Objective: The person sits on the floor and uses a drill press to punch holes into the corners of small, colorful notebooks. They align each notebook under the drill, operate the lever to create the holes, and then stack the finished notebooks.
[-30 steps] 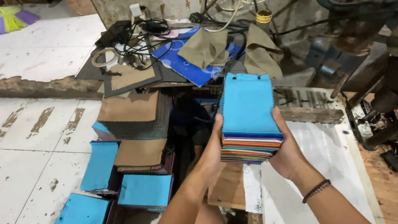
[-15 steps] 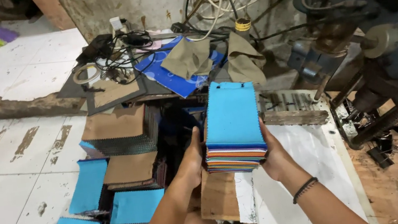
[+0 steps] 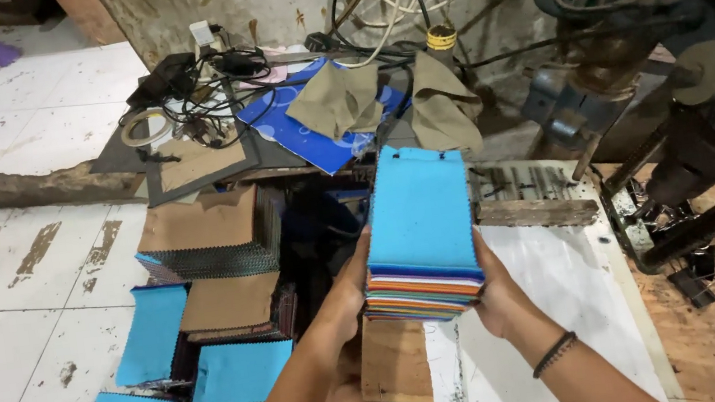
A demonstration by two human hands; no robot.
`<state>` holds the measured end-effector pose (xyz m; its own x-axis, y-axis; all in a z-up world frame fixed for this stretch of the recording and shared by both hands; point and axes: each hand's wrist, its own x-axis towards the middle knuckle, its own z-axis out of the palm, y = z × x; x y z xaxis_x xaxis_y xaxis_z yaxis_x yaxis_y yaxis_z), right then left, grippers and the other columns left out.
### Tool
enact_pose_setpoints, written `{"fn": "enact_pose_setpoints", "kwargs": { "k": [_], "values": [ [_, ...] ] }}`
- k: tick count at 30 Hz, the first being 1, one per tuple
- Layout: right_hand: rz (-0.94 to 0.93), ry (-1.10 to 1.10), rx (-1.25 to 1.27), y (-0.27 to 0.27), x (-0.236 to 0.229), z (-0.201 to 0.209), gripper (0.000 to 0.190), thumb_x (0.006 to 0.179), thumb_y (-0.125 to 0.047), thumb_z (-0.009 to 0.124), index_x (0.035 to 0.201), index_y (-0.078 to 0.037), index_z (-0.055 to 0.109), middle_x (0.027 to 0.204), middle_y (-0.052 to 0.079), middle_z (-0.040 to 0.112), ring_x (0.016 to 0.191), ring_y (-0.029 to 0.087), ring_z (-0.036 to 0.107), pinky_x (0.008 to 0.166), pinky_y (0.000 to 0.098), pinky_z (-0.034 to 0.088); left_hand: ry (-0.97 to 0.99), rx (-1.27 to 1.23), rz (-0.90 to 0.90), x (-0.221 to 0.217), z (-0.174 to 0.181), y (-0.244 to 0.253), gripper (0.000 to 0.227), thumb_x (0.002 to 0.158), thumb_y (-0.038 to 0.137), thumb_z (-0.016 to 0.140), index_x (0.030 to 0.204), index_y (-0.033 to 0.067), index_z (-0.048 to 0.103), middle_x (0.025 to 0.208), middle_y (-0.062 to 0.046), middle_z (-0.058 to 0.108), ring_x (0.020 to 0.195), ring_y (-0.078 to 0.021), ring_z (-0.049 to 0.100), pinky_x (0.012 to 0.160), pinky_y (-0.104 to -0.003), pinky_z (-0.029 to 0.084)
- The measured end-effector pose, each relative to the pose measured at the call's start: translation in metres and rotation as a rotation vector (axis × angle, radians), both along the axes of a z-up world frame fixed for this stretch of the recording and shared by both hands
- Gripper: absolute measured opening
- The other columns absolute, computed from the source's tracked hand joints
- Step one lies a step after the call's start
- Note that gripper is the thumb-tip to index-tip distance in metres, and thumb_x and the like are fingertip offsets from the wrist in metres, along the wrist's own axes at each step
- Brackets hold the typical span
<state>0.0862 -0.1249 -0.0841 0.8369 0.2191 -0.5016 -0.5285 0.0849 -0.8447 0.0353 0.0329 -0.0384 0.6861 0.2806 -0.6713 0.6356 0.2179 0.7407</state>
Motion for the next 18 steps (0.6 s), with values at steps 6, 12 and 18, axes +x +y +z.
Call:
{"fn": "enact_pose_setpoints", "kwargs": {
  "k": [6, 12, 18],
  "values": [
    [0.044, 0.04, 0.039, -0.002, -0.007, 0.001, 0.068, 0.089, -0.048, 0.044, 0.154, -0.027, 0.049, 0.13, 0.014, 0.07, 0.112, 0.031, 0.065, 0.097, 0.0472, 0.05, -0.149, -0.123, -0.119, -0.012, -0.027, 0.018, 0.093, 0.073, 0.074, 0.037, 0.149, 0.0245, 0.06, 0.144, -0.007, 0.069, 0.135, -0.0238, 0.063, 0.114, -0.039, 0.046],
    [0.017, 0.019, 0.066, 0.002, 0.0, 0.0, 0.065, 0.091, -0.048, 0.045, 0.151, -0.025, 0.051, 0.128, 0.012, 0.07, 0.11, 0.03, 0.065, 0.096, 0.0459, 0.049, -0.077, -0.081, -0.069, -0.01, -0.02, 0.014, 0.093, 0.073, 0.076, 0.039, 0.137, 0.0163, 0.071, 0.13, -0.012, 0.077, 0.122, -0.0254, 0.071, 0.11, -0.037, 0.049],
    [-0.034, 0.018, 0.086, 0.009, 0.001, -0.003, 0.06, 0.093, -0.049, 0.045, 0.147, -0.024, 0.053, 0.126, 0.011, 0.07, 0.108, 0.029, 0.064, 0.093, 0.0442, 0.048, -0.055, -0.005, -0.138, -0.008, -0.03, 0.015, 0.096, 0.073, 0.08, 0.029, 0.134, 0.0197, 0.071, 0.12, -0.013, 0.079, 0.112, -0.0267, 0.074, 0.104, -0.038, 0.052]
  ]
}}
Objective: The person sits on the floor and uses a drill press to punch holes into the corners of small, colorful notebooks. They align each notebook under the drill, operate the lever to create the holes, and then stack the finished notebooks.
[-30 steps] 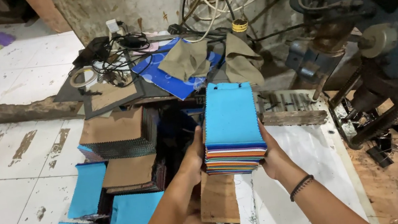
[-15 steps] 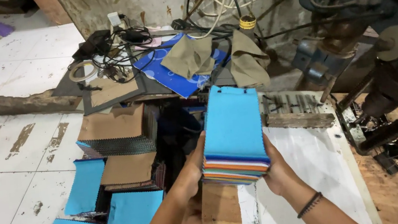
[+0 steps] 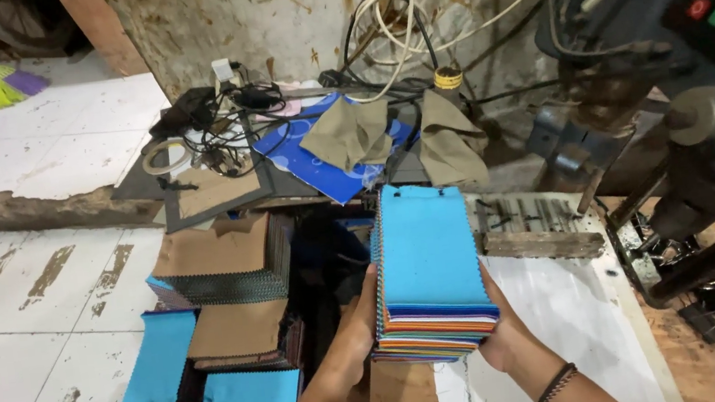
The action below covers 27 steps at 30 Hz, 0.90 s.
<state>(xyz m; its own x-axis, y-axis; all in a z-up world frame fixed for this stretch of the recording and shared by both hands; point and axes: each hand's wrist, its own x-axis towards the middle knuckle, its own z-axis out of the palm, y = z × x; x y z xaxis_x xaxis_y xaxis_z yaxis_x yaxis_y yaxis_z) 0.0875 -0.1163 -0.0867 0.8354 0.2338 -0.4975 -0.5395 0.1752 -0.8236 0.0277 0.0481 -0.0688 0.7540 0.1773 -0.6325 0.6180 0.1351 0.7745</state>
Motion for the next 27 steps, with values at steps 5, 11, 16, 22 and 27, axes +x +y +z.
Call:
{"fn": "enact_pose_setpoints", "kwargs": {
  "k": [5, 11, 16, 22, 27],
  "values": [
    [-0.035, -0.011, 0.025, 0.002, 0.007, -0.002, 0.056, 0.095, -0.049, 0.046, 0.144, -0.022, 0.056, 0.123, 0.01, 0.07, 0.105, 0.028, 0.064, 0.091, 0.0426, 0.047, -0.045, -0.252, 0.075, 0.0, -0.019, 0.005, 0.097, 0.075, 0.077, 0.034, 0.159, 0.0297, 0.046, 0.146, -0.007, 0.068, 0.133, -0.0262, 0.064, 0.112, -0.042, 0.048],
    [-0.029, 0.006, 0.038, 0.005, 0.008, -0.007, 0.053, 0.097, -0.049, 0.047, 0.14, -0.021, 0.058, 0.121, 0.009, 0.07, 0.103, 0.027, 0.063, 0.089, 0.0411, 0.045, -0.002, -0.169, 0.072, -0.002, -0.012, 0.01, 0.088, 0.076, 0.079, 0.033, 0.157, 0.0467, 0.042, 0.151, -0.003, 0.063, 0.138, -0.0244, 0.057, 0.109, -0.049, 0.042],
    [0.007, 0.051, 0.03, 0.009, 0.007, -0.009, 0.05, 0.099, -0.05, 0.047, 0.137, -0.02, 0.06, 0.119, 0.008, 0.07, 0.101, 0.026, 0.062, 0.087, 0.0399, 0.044, 0.13, -0.261, 0.21, 0.005, -0.008, 0.008, 0.115, 0.061, 0.096, 0.053, 0.148, 0.0209, 0.052, 0.141, -0.013, 0.059, 0.128, -0.0353, 0.058, 0.1, -0.058, 0.047],
    [0.031, 0.089, 0.028, 0.003, 0.009, -0.012, 0.048, 0.101, -0.05, 0.048, 0.134, -0.018, 0.062, 0.117, 0.006, 0.07, 0.099, 0.025, 0.062, 0.085, 0.0384, 0.043, 0.138, -0.208, 0.235, 0.003, 0.005, 0.004, 0.147, 0.063, 0.102, 0.064, 0.165, 0.0082, 0.018, 0.162, -0.024, 0.039, 0.137, -0.0474, 0.053, 0.094, -0.073, 0.049],
    [-0.016, 0.113, 0.03, -0.004, 0.011, -0.014, 0.047, 0.103, -0.05, 0.048, 0.131, -0.017, 0.064, 0.116, 0.005, 0.07, 0.097, 0.024, 0.061, 0.083, 0.0373, 0.042, 0.085, -0.201, -0.041, -0.004, -0.009, 0.002, 0.129, 0.05, 0.097, 0.02, 0.159, 0.0316, 0.044, 0.139, -0.018, 0.068, 0.128, -0.0357, 0.065, 0.101, -0.056, 0.053]
  ]
}}
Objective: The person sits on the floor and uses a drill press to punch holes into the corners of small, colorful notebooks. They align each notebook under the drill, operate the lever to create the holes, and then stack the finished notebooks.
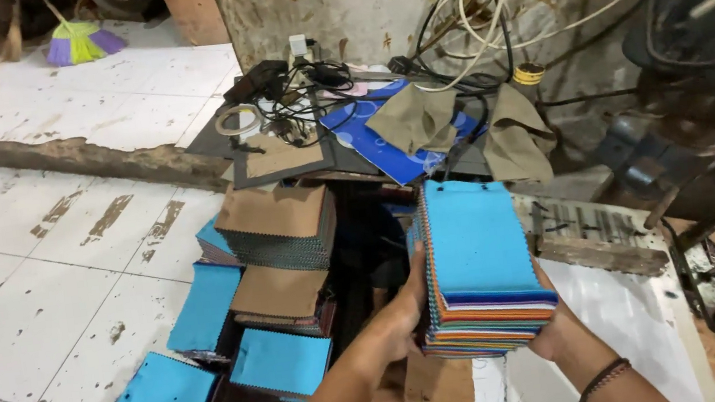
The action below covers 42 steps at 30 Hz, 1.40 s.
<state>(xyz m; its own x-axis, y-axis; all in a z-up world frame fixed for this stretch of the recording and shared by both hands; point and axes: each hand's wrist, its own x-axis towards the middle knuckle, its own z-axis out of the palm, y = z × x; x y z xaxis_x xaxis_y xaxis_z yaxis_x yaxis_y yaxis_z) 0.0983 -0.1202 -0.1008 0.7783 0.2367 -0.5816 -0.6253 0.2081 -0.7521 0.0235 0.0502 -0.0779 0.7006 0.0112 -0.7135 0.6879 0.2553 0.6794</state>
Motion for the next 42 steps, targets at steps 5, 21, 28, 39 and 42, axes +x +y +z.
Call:
{"fn": "enact_pose_setpoints", "kwargs": {
  "k": [5, 21, 28, 39, 42],
  "values": [
    [-0.071, 0.035, 0.012, -0.011, 0.002, -0.004, 0.045, 0.105, -0.051, 0.049, 0.127, -0.015, 0.066, 0.113, 0.004, 0.07, 0.095, 0.023, 0.061, 0.08, 0.0358, 0.041, 0.074, 0.208, -0.084, 0.004, -0.018, 0.008, 0.127, 0.058, 0.098, 0.013, 0.158, 0.027, 0.045, 0.135, -0.018, 0.07, 0.116, -0.0343, 0.072, 0.09, -0.051, 0.061],
    [-0.562, 0.767, 0.336, -0.001, -0.094, -0.021, 0.067, 0.092, -0.052, 0.059, 0.138, -0.003, 0.054, 0.149, 0.021, 0.056, 0.146, 0.039, 0.044, 0.125, 0.0508, 0.03, 0.092, 0.231, -0.006, 0.093, 0.02, 0.063, 0.136, 0.05, 0.091, 0.042, 0.167, 0.0271, 0.017, 0.174, -0.013, 0.011, 0.161, -0.0365, 0.013, 0.127, -0.061, 0.019],
    [-0.635, 0.725, 0.253, 0.017, -0.093, -0.033, 0.055, 0.092, -0.061, 0.06, 0.12, -0.013, 0.062, 0.12, 0.008, 0.062, 0.128, 0.031, 0.059, 0.112, 0.0478, 0.04, 0.039, 0.2, -0.123, 0.089, -0.001, 0.077, 0.064, 0.086, 0.071, 0.051, 0.111, 0.0167, 0.074, 0.114, -0.007, 0.076, 0.106, -0.0267, 0.072, 0.096, -0.042, 0.056],
    [-0.519, 0.621, 0.25, 0.016, -0.087, 0.003, 0.065, 0.087, -0.072, 0.063, 0.115, -0.014, 0.057, 0.107, 0.007, 0.053, 0.103, 0.024, 0.054, 0.095, 0.038, 0.045, -0.018, 0.123, -0.047, 0.048, 0.007, 0.077, 0.087, 0.08, 0.076, 0.035, 0.149, 0.0266, 0.056, 0.153, -0.006, 0.06, 0.137, -0.0262, 0.053, 0.11, -0.049, 0.043],
    [-0.402, 0.634, 0.152, 0.019, -0.086, 0.032, 0.079, 0.094, -0.075, 0.043, 0.144, -0.014, 0.052, 0.143, 0.005, 0.055, 0.138, 0.023, 0.05, 0.12, 0.041, 0.037, -0.01, 0.117, -0.028, 0.044, 0.004, 0.079, 0.089, 0.078, 0.078, 0.037, 0.148, 0.0269, 0.056, 0.146, -0.008, 0.062, 0.125, -0.0282, 0.058, 0.099, -0.047, 0.046]
  ]
}}
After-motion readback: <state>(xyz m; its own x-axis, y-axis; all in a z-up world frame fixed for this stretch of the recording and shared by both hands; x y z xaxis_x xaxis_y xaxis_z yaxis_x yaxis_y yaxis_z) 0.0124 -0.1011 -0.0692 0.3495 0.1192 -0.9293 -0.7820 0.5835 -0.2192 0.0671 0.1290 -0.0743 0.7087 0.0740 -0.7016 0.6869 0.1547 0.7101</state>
